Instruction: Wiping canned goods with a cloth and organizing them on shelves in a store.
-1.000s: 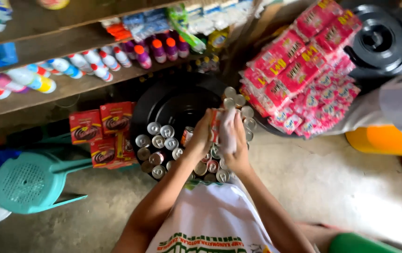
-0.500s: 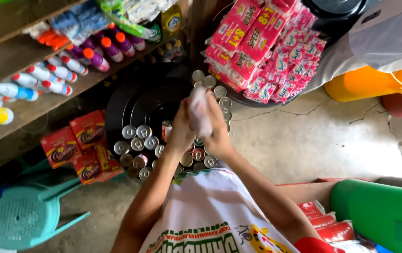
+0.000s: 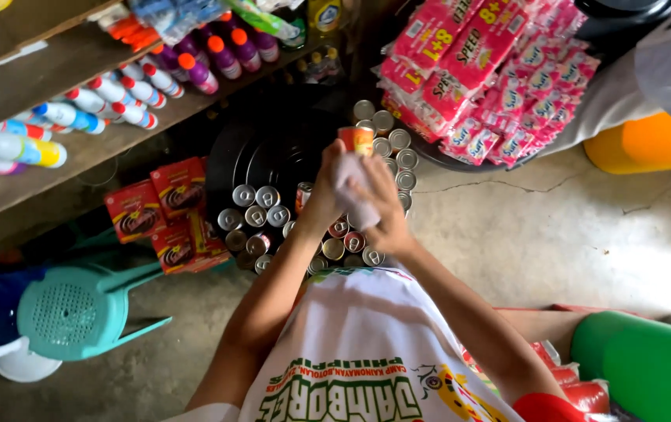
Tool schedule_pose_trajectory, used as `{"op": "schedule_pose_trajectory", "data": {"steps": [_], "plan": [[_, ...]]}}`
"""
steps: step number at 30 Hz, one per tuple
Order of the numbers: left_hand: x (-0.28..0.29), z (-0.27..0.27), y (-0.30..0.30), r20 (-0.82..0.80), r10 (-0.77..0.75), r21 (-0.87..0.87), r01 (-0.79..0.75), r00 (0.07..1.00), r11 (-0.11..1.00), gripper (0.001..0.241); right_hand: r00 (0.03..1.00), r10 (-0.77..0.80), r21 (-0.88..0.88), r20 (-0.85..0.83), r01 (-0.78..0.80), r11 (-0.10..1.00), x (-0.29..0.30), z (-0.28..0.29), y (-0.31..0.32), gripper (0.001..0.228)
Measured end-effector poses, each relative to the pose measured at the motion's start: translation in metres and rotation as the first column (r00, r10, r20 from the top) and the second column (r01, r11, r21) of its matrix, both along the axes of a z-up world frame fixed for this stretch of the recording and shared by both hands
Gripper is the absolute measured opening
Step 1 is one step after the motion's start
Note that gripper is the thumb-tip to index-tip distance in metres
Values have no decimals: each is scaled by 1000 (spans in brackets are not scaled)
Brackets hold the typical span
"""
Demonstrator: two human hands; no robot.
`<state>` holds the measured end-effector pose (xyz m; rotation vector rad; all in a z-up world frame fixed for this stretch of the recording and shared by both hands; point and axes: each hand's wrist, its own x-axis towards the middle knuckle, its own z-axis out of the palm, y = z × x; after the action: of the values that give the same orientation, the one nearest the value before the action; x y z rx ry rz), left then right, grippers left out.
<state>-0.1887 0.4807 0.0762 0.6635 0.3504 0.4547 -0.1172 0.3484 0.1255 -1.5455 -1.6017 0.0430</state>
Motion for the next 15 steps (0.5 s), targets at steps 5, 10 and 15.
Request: {"op": "schedule_pose_trajectory", "data": {"steps": [5,10,15], "plan": [[9,-53,-5,39,-10,-171,17,999,985,49,380,-163,-158,-911,45,986,31,-52,26,76],[-7,5,-3,60,11,-171,-1,998,985,59,846,-69,-21,-529,68,997,-5,-3,3,71],[-30,38,20,-42,-26,416,41,999,908,60,900,-11,53,-436,38,998,10,-7,-2,60]]}}
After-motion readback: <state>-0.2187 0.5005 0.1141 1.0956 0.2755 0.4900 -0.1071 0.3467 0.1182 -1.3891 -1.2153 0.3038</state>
